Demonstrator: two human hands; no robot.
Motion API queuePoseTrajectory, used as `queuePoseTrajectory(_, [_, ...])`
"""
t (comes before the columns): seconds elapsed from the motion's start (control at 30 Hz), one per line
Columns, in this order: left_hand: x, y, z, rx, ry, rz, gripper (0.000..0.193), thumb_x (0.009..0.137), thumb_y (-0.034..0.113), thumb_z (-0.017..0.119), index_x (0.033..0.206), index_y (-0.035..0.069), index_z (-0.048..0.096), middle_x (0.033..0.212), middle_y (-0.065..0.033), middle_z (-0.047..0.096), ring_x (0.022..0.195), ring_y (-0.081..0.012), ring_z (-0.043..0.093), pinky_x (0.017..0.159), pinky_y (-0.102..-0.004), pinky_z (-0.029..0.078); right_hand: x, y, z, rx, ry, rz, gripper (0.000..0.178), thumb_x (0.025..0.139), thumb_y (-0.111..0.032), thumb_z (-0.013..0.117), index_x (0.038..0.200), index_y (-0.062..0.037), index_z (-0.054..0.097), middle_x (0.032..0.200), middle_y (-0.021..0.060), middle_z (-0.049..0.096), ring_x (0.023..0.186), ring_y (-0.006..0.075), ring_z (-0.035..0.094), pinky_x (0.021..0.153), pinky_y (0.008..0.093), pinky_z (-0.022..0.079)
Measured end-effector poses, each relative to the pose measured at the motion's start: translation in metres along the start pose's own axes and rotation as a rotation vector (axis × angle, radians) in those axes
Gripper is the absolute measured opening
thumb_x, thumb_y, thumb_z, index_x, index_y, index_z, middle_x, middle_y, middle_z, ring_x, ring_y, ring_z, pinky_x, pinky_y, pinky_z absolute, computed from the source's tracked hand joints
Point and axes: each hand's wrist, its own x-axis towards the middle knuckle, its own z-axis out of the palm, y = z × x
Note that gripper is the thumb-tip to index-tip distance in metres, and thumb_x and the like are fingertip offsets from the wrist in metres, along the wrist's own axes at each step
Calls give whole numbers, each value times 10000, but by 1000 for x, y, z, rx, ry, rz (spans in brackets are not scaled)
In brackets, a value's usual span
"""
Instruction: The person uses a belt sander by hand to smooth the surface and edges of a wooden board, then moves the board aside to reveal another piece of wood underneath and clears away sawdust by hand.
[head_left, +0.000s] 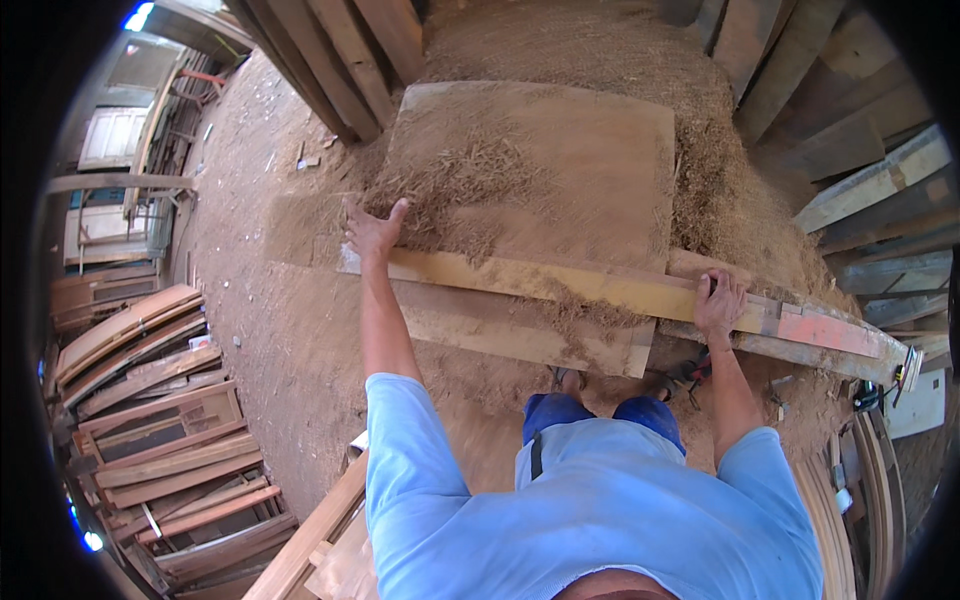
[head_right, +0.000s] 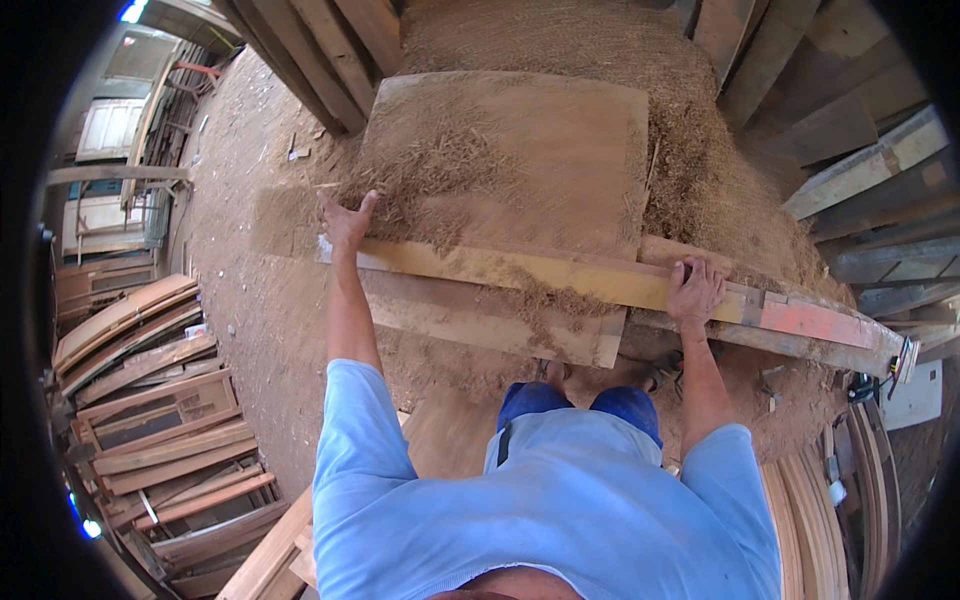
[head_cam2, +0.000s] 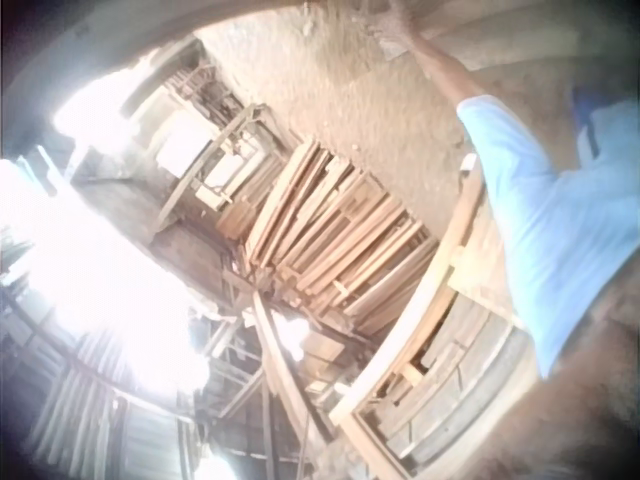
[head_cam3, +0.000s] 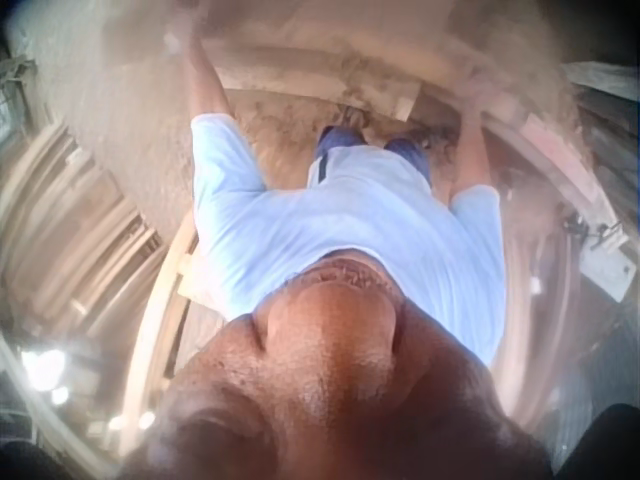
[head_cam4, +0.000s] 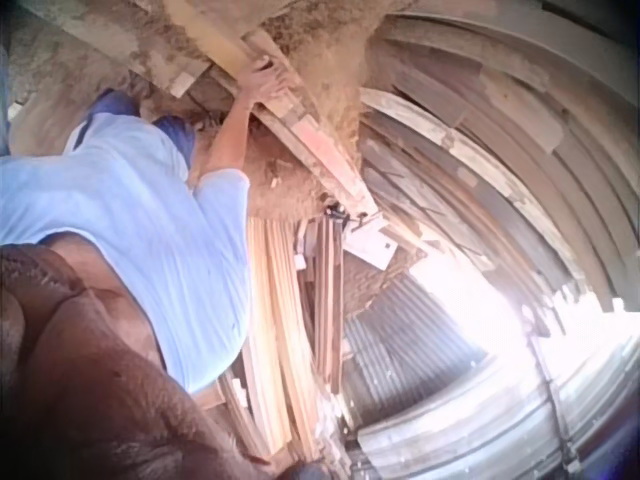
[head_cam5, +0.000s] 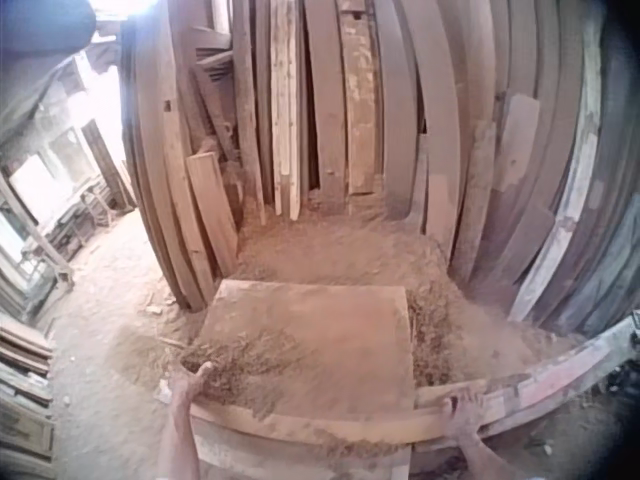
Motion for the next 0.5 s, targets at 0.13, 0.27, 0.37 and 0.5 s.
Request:
queuePoseTrajectory(0.13, [8, 21, 36, 21, 0, 17, 1354, 683, 853, 692, 1648, 214, -11, 1594, -407, 170, 1496, -553, 154, 1215, -629, 79, -3, -1, -1, 11, -1, -20, 290, 949, -375, 580, 1102, -141, 657, 1131, 107, 643, 1111, 347, 564, 1047, 491, 361])
queuePoseTrajectory(0.27, [-30, 86, 65, 77, -45, 178, 1277, 698, 885, 638, 1651, 242, 81, 1625, -344, 180, 1492, -558, 165, 1209, -645, 106, -1, 0, -8, -32, -14, 13, 280, 948, -364, 577, 1093, -135, 648, 1104, 114, 636, 1089, 352, 563, 1028, 492, 369])
queuePoseTrajectory(0.37, [-73, 121, 83, 68, -76, 525, 1218, 718, 844, 665, 1647, 275, 121, 1633, -311, 206, 1501, -555, 133, 1211, -650, 95, -1, -3, -10, -16, -3, 9, 271, 944, -356, 580, 1086, -135, 642, 1091, 119, 632, 1077, 354, 560, 1030, 495, 365])
queuePoseTrajectory(0.5, [-121, 158, 98, 198, -67, 681, 1032, 769, 734, 713, 1607, 301, 293, 1601, -292, 287, 1477, -539, 206, 1181, -656, 196, -2, -10, -7, 32, 5, -12, 264, 939, -352, 587, 1077, -136, 646, 1094, 112, 636, 1070, 351, 561, 1030, 497, 363])
